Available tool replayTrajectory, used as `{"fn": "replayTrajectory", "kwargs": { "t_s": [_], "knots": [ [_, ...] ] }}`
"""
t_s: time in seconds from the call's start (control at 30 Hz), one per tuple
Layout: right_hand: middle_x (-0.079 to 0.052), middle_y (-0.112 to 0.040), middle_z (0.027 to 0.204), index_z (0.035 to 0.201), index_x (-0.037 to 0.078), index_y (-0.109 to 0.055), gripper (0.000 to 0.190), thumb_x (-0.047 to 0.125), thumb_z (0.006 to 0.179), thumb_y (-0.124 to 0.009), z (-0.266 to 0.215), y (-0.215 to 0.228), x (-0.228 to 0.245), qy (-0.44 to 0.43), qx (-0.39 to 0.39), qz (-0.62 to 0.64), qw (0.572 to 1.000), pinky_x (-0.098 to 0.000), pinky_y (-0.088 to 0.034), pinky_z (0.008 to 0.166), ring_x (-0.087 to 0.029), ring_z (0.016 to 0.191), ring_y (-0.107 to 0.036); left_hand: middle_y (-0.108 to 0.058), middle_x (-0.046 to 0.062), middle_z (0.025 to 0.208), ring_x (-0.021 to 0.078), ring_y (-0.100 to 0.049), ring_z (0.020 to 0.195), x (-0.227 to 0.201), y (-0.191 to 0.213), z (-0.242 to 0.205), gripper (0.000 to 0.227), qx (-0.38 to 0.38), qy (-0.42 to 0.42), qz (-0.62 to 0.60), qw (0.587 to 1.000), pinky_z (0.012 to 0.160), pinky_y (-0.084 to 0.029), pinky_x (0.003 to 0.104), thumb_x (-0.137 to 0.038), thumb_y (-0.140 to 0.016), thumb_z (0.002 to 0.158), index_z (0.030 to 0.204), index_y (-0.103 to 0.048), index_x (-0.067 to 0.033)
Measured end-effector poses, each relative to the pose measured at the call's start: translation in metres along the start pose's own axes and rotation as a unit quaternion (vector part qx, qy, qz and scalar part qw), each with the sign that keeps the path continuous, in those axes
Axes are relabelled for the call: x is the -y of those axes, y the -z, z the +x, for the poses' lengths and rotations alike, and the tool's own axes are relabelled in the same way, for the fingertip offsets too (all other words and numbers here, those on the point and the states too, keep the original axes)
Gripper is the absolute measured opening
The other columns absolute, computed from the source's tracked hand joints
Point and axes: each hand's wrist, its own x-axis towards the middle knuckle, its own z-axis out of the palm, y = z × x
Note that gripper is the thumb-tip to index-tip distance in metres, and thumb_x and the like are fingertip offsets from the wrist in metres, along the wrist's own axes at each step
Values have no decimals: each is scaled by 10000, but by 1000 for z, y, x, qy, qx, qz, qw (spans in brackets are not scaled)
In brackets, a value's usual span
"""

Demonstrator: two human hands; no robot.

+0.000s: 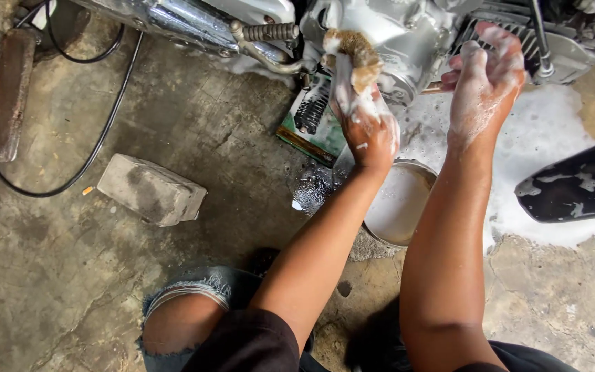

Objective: Scrubbing the wheels and engine of a motorcycle with a sponge and soapy water

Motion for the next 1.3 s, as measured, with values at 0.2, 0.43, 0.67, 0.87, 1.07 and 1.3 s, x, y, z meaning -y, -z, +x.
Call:
{"fn": "replayTrajectory", "kwargs": {
  "t_s": [0.2, 0.43, 0.67, 0.87, 1.07, 1.3],
  "knots": [
    [-111, -668, 844, 1246, 10, -615, 265, -19, 997, -529, -4, -7, 4, 66, 9, -10, 998, -264, -598, 635, -147, 706, -619, -538, 324, 1388, 335, -609, 1125, -47, 2, 75, 412, -195, 246, -21, 949, 915, -574, 336, -163, -329, 988, 1346, -379, 34],
    [-119, -680, 865, 1179, -7, -645, 213, -11, 981, -567, 0, 1, 12, 73, -21, -18, 997, -264, -620, 589, -158, 710, -655, -426, -33, 1456, 101, -517, 1356, 35, 23, 69, 506, -2, -144, 273, 951, 1143, -625, 188, -36, -611, 1066, 1485, -507, -300],
    [-123, -738, 1008, 1180, 23, -709, 258, 193, 1022, -594, 38, -12, 12, 75, 215, -300, 926, -369, -594, 695, -221, 804, -693, -621, 75, 1287, 168, -575, 1041, 43, 46, 10, 610, 5, -53, 133, 990, 927, -552, 268, 128, -475, 801, 1364, -583, -81],
    [-19, -627, 1389, 1447, 365, -543, 406, 293, 1050, -498, -11, -52, 128, -69, 581, -604, 541, -497, -533, 1051, -234, 965, -676, -627, 100, 1007, 203, -552, 870, 67, 79, -45, 304, 116, -77, 443, 886, 811, -441, 302, -104, -607, 936, 1208, -571, 26],
    [-369, -609, 1128, 1425, -53, -465, 562, 295, 992, -550, -44, 17, 23, -209, 601, -441, 634, -534, -627, 835, -436, 828, -750, -523, -28, 1190, 183, -584, 1072, 19, 97, -51, 240, 229, -189, 495, 817, 914, -514, 378, -308, -555, 1009, 1226, -639, -249],
    [-449, -286, 1522, 1623, 15, 75, 1138, 139, 815, -716, -66, 61, 2, -409, 536, -102, 732, -696, -543, 868, -596, 1093, -631, -580, 186, 1257, 349, -632, 1116, -71, 64, -86, 288, 459, 113, 500, 726, 996, -526, 449, -200, -522, 994, 1226, -630, -69]
  ]
}}
